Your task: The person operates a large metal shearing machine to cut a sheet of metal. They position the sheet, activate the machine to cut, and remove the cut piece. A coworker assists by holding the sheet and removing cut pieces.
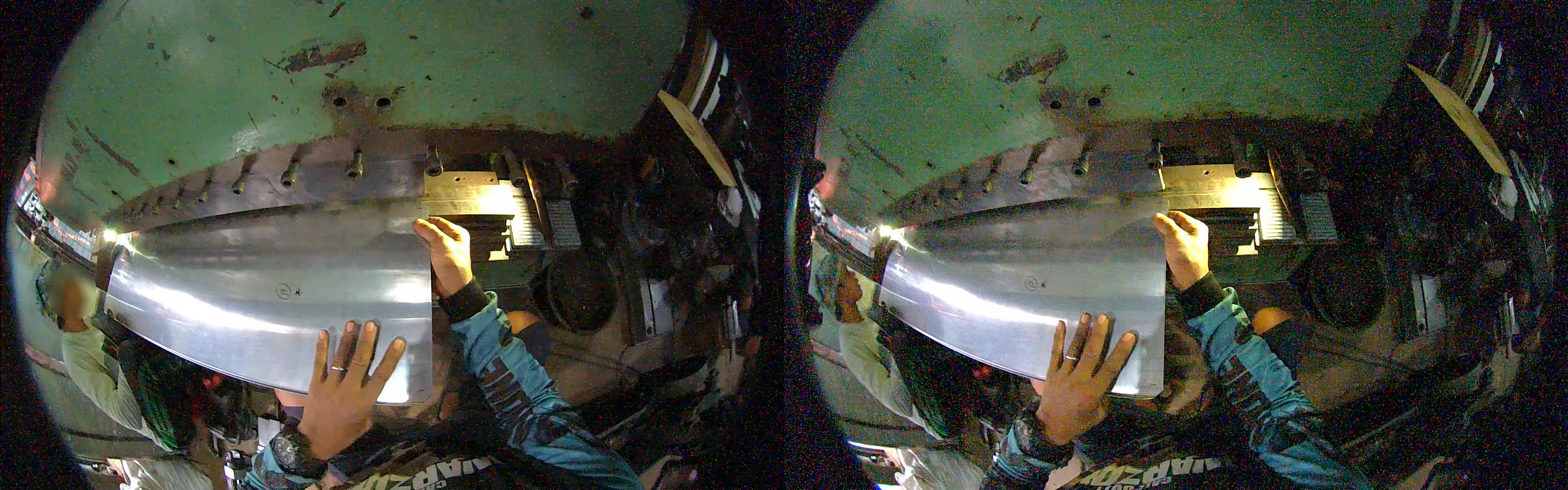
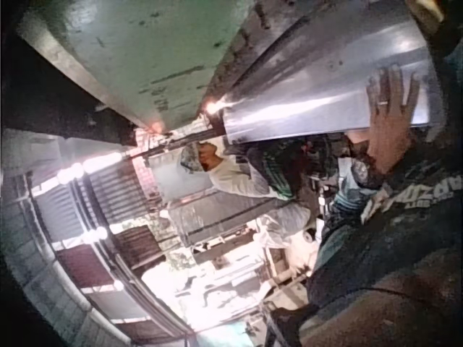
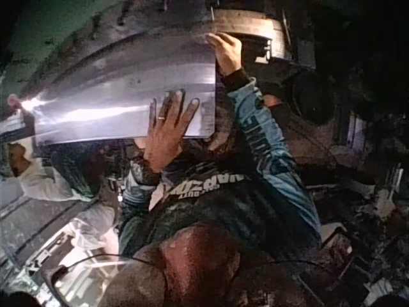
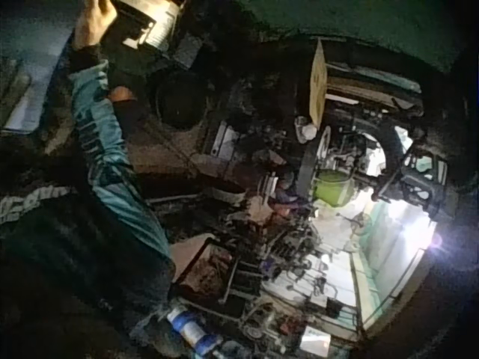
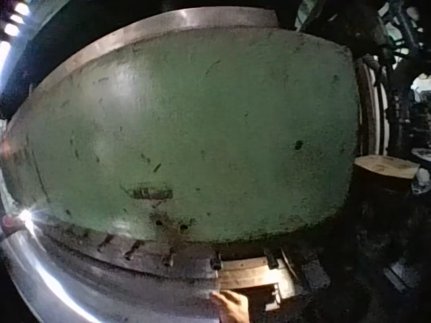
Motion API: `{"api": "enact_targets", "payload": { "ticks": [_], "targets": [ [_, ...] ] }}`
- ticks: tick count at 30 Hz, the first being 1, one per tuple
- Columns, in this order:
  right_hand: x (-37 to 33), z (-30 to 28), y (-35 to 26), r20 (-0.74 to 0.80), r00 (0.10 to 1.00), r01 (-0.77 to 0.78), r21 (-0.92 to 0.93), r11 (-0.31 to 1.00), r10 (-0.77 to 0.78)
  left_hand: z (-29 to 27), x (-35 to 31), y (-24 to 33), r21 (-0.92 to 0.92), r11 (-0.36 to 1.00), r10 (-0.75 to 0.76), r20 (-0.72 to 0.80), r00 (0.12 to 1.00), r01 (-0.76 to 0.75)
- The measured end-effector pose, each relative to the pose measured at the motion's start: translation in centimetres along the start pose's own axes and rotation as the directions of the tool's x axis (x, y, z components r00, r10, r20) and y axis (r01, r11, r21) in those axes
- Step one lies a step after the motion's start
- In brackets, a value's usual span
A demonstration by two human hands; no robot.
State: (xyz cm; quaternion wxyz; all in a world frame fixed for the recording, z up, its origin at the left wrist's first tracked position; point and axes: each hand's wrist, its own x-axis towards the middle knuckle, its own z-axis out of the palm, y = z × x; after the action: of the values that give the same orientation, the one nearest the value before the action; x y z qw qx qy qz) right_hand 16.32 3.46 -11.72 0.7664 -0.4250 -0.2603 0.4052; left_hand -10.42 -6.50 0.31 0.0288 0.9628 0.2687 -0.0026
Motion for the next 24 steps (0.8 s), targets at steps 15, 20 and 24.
{"api": "enact_targets", "payload": {
  "ticks": [15,20,24],
  "targets": [
    [-0.3,0.0,-0.3,0.033,0.999,0.031,-0.024,0.999,-0.031,0.6,1.7,0.0,-0.093,0.981,0.178,0.065,0.982,-0.171],
    [-0.1,0.5,-0.3,-0.014,0.999,-0.037,0.056,0.998,0.038,0.6,2.0,0.1,-0.072,0.981,0.183,0.044,0.982,-0.180],
    [-1.1,0.4,-1.2,-0.038,0.999,0.009,-0.132,0.991,-0.014,0.8,2.0,-0.1,-0.052,0.982,0.187,0.083,0.979,-0.183]
  ]
}}
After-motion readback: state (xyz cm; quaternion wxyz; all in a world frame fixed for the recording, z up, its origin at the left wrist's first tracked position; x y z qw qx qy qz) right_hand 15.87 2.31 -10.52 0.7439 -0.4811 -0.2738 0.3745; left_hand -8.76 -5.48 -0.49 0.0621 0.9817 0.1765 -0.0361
